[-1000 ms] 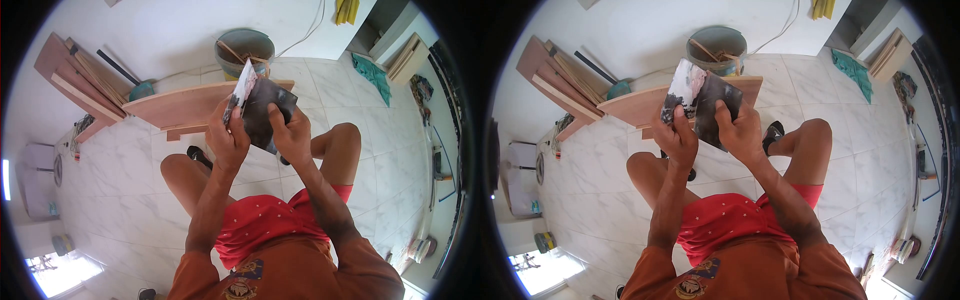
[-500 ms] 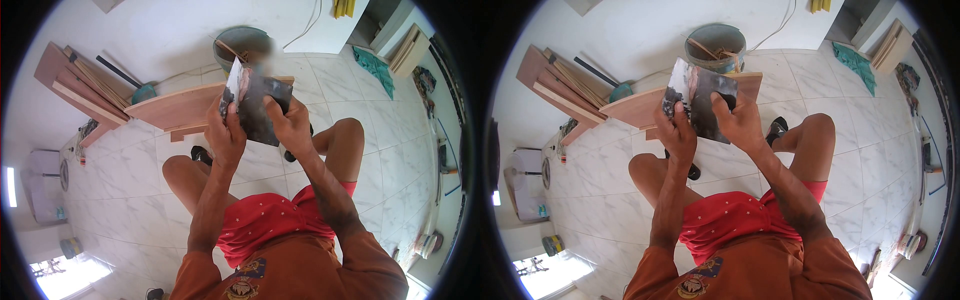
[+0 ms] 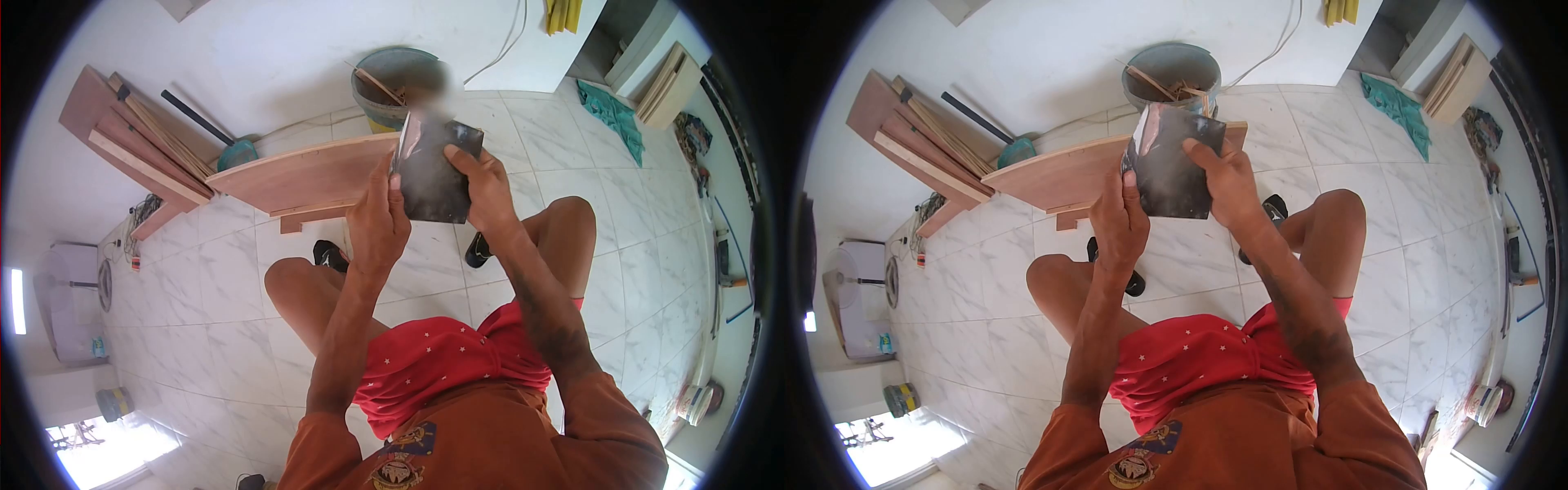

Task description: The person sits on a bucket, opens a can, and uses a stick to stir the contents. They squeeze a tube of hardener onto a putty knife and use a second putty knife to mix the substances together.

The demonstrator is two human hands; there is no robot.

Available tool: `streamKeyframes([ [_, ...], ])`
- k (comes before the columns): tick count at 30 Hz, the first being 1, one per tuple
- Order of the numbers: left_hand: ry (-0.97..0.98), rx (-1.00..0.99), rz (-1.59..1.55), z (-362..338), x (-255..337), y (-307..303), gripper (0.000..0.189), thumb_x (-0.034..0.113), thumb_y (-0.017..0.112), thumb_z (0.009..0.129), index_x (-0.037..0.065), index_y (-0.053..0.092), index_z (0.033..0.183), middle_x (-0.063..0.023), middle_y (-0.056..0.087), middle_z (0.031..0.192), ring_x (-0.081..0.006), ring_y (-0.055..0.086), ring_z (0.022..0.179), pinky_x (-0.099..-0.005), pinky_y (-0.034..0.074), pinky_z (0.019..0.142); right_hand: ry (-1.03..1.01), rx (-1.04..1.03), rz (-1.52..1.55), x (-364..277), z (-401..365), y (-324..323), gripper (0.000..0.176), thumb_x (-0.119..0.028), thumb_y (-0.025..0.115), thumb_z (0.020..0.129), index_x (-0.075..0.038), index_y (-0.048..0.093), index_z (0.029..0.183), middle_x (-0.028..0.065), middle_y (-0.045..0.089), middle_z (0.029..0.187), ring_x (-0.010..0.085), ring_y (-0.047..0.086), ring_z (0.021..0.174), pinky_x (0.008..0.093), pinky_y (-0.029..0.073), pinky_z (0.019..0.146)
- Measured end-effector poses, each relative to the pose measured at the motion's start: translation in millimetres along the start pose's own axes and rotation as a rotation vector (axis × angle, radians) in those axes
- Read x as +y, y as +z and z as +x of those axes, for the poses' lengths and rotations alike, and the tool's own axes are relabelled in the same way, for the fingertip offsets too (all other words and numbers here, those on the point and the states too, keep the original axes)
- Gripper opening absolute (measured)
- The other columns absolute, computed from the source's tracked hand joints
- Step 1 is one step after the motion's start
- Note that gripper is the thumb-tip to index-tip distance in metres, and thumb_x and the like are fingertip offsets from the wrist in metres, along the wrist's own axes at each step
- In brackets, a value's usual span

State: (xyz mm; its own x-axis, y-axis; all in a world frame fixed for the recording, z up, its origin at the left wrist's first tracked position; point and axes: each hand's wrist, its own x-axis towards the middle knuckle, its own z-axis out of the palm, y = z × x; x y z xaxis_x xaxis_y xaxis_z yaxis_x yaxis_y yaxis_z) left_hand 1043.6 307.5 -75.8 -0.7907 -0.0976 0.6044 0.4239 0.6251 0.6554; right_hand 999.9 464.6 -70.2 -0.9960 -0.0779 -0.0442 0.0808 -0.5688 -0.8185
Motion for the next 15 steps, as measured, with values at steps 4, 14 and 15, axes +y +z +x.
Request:
streamKeyframes([
  [4,-0.233,0.035,-0.054,-2,-18,-1,0.025,0.018,0.045,0.104,-0.001,0.061,0.11,-0.0183,0.064,0.078,-0.0275,0.063,0.067,-0.0374,0.046,0.058,0.032,-0.03,0.023,-26,3,-12,0.028,-0.018,0.065,0.094,0.002,0.064,0.114,0.0086,0.07,0.099,0.0164,0.068,0.082,0.0306,0.057,0.074],
  [14,-0.896,0.102,-1.238,10,-36,-4,0.033,0.017,0.037,0.105,-0.001,0.051,0.128,-0.0117,0.063,0.113,-0.0206,0.066,0.099,-0.0343,0.057,0.084,-0.382,-0.375,-1.21,-95,-40,16,0.039,-0.001,0.054,0.092,-0.004,0.057,0.131,0.0128,0.066,0.112,0.023,0.063,0.092,0.0312,0.05,0.084],
  [15,-0.906,0.046,-1.287,9,-36,-5,0.035,0.016,0.037,0.105,-0.001,0.049,0.132,-0.0123,0.063,0.116,-0.0208,0.066,0.101,-0.0345,0.057,0.088,-0.524,-0.446,-1.255,-89,-38,15,0.042,0.002,0.054,0.09,-0.005,0.057,0.131,0.0125,0.065,0.116,0.0252,0.062,0.096,0.0327,0.05,0.086],
])
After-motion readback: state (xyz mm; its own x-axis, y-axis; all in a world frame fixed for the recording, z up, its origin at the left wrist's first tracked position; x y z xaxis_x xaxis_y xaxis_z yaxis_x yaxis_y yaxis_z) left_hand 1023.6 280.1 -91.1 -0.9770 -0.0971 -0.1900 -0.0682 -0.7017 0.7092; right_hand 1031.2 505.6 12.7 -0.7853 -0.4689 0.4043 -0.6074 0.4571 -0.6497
